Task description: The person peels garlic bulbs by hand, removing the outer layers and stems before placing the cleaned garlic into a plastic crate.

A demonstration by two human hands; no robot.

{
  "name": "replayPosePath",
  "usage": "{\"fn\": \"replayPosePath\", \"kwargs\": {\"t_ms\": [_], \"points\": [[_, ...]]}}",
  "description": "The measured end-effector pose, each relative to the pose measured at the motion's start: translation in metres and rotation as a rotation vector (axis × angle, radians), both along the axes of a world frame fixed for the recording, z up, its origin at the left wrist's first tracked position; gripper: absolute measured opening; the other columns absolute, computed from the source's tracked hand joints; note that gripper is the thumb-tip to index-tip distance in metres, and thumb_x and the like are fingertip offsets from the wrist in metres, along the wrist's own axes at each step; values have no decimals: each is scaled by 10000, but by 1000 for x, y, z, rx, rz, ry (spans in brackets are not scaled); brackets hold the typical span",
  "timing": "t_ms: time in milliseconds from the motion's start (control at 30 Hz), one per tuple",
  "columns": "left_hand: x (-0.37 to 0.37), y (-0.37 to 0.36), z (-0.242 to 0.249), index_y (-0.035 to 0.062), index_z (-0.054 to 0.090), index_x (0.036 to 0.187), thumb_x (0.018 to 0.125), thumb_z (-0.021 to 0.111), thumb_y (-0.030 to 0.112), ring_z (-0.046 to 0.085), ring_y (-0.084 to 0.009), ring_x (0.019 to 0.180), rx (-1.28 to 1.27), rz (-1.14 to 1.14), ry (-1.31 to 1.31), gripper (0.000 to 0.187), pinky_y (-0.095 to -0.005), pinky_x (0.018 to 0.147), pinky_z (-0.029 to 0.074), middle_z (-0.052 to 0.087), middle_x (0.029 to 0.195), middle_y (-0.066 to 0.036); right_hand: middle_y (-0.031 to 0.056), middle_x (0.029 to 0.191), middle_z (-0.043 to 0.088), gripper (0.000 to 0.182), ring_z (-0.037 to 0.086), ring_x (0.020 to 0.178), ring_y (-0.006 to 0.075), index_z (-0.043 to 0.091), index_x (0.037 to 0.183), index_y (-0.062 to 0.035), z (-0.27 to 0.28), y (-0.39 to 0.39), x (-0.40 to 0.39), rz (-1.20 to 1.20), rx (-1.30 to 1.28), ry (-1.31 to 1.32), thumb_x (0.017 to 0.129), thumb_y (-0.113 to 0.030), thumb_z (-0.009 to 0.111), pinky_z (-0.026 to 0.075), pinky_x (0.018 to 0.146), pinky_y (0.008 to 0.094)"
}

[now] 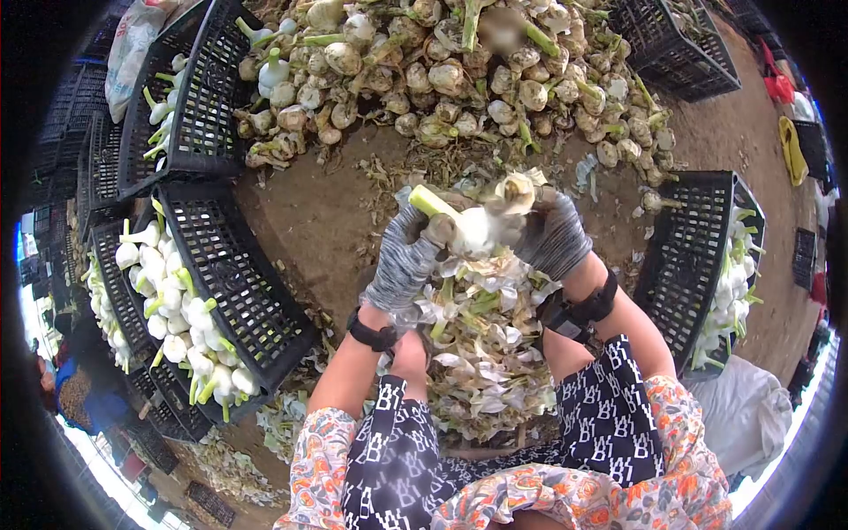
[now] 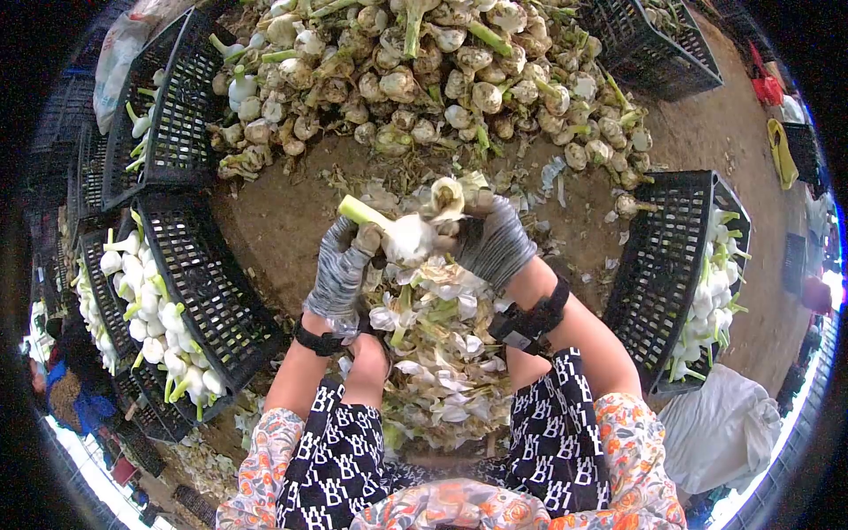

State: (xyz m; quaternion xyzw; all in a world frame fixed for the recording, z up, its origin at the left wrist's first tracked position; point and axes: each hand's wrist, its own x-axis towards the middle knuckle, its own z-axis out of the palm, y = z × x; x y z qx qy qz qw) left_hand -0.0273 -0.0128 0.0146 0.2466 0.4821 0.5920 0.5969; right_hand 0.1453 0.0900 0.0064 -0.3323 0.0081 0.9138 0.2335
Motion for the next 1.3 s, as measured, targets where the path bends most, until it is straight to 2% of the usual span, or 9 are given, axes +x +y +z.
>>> {"fn": "replayPosePath", "kwargs": {"t_ms": [333, 500, 567, 633, 733, 800, 967, 1067, 1300], "points": [[-8, -4, -35, 22, 507, 1127, 840, 562, 301, 571, -251, 980, -87, 149, -949, 404, -396, 851, 488, 567, 1094, -115, 82, 940, 578, 290, 562, 852, 181, 538, 1036, -43, 20, -21, 34, 331, 269, -85, 781, -175, 574, 468, 749, 286], [-4, 0, -46, 57, 540, 1068, 847, 558, 353, 595, -192, 930, -250, 374, -752, 370, -293, 733, 539, 597, 1043, -83, 141, 963, 543, 508, 560, 864, 223, 454, 1174, -7, 33, 1, 68, 78, 378, -160, 794, -313, 596, 501, 677, 294], [-10, -4, -60, 60, 551, 1022, 843, 567, 353, 609, -182, 885, -269, 369, -699, 343, -283, 709, 542, 615, 994, -70, 162, 1039, 557, 580, 582, 840, 227, 454, 1196, -12, 41, 23, 49, 586, 667, -278, 773, -369, 626, 504, 678, 295], [-8, -4, -59, 72, 562, 950, 830, 591, 351, 624, -159, 800, -309, 404, -601, 305, -252, 647, 541, 633, 907, -50, 137, 990, 562, 495, 590, 815, 230, 521, 1125, -89, -3, 10, 41, 922, 1942, -1195, 728, -334, 688, 508, 688, 332], [-4, -2, -38, 67, 571, 952, 805, 624, 370, 604, -112, 734, -394, 403, -368, 341, -226, 590, 518, 624, 895, -45, 146, 1057, 521, 502, 584, 859, 253, 528, 1089, -84, 16, -5, 9, 766, 1465, -1045, 688, -308, 731, 495, 718, 323], [5, 0, -37, 63, 577, 948, 796, 636, 377, 574, -87, 655, -398, 410, -257, 354, -210, 527, 482, 615, 825, -25, 128, 931, 570, 410, 596, 774, 255, 532, 1024, -54, 23, -25, -10, 367, 1742, -906, 698, -226, 712, 494, 671, 323], [8, -3, -18, 65, 572, 913, 818, 621, 333, 475, -58, 477, -326, 347, 154, 288, -197, 406, 367, 541, 615, 21, 114, 785, 605, 193, 600, 719, 224, 555, 956, -51, -10, -13, -9, 278, 1561, -878, 765, -78, 574, 486, 653, 312], [16, -5, -28, 64, 577, 892, 807, 649, 294, 516, -56, 623, -281, 362, 134, 255, -212, 536, 429, 577, 732, 7, 121, 755, 619, 162, 614, 764, 255, 576, 939, -65, -20, 8, 2, 420, 1399, -1087, 782, -74, 536, 482, 673, 329], [5, -13, -24, 74, 554, 911, 823, 618, 283, 493, -63, 556, -228, 313, 21, 235, -208, 482, 406, 551, 723, 8, 190, 1175, 490, 394, 579, 915, 316, 509, 1165, -72, -36, 7, 13, 490, 1837, -1181, 777, -84, 577, 463, 815, 373]]}}
